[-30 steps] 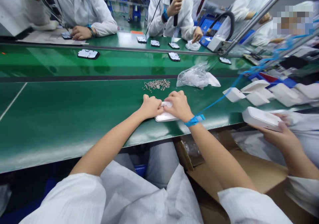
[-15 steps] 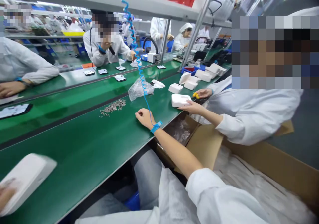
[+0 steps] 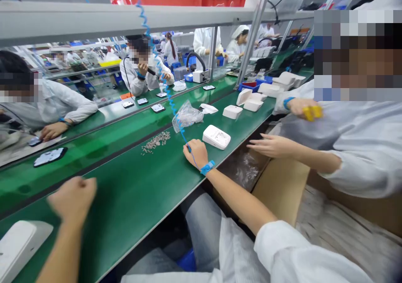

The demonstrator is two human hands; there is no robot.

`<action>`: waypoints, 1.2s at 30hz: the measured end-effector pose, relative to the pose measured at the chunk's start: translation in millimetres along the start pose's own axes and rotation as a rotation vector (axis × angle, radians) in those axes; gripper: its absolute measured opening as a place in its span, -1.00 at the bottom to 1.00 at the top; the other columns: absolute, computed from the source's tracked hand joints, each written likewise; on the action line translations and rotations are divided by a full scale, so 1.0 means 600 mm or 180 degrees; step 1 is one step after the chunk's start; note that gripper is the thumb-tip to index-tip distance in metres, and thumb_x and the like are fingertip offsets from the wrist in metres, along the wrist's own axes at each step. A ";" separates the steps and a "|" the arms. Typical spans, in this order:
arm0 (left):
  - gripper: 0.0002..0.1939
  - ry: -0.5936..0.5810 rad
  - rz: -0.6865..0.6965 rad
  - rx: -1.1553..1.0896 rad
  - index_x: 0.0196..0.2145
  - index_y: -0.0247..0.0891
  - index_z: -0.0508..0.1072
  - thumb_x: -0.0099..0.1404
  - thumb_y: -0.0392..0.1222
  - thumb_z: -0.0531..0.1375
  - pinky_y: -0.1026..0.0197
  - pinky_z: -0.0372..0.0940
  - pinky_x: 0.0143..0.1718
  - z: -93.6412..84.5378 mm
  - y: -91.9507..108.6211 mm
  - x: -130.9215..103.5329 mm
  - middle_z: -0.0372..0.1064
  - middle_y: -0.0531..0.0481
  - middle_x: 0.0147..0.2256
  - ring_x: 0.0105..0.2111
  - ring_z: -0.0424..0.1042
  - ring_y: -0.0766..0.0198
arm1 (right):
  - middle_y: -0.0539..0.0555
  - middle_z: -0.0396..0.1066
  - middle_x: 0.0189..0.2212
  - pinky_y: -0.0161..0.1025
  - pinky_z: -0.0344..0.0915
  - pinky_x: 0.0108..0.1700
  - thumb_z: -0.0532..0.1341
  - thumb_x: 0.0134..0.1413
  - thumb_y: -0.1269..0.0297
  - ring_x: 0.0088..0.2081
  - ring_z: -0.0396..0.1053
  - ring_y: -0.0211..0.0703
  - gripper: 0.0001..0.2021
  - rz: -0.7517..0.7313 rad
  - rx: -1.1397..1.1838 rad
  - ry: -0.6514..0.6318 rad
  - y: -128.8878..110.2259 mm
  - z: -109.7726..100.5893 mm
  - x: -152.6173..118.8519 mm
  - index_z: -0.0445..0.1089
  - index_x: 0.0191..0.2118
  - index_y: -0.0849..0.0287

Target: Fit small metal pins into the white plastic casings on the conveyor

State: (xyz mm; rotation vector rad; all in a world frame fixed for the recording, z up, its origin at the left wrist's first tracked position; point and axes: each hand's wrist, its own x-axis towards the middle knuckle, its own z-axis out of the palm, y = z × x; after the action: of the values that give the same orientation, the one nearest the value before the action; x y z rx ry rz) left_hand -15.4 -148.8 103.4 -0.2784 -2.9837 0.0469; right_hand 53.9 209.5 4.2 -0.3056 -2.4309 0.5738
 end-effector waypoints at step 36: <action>-0.71 -0.0332 0.1007 -0.1387 -0.55 -0.20 0.32 0.23 -0.02 0.19 0.13 -0.07 -0.41 0.116 0.135 0.042 0.39 -0.01 -0.51 -0.47 0.28 0.22 | 0.06 0.55 -0.21 -0.29 0.27 -0.12 0.21 -0.04 0.64 -0.17 0.45 -0.17 -0.68 -0.2563 -0.0208 -0.2430 -0.161 0.108 0.226 0.59 -0.30 0.10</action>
State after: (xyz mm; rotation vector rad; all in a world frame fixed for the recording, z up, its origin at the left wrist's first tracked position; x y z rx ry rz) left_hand -35.4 -65.7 34.8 -0.8159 -2.9872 -0.5751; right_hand -99.5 150.3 73.0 1.0074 -2.9491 0.2504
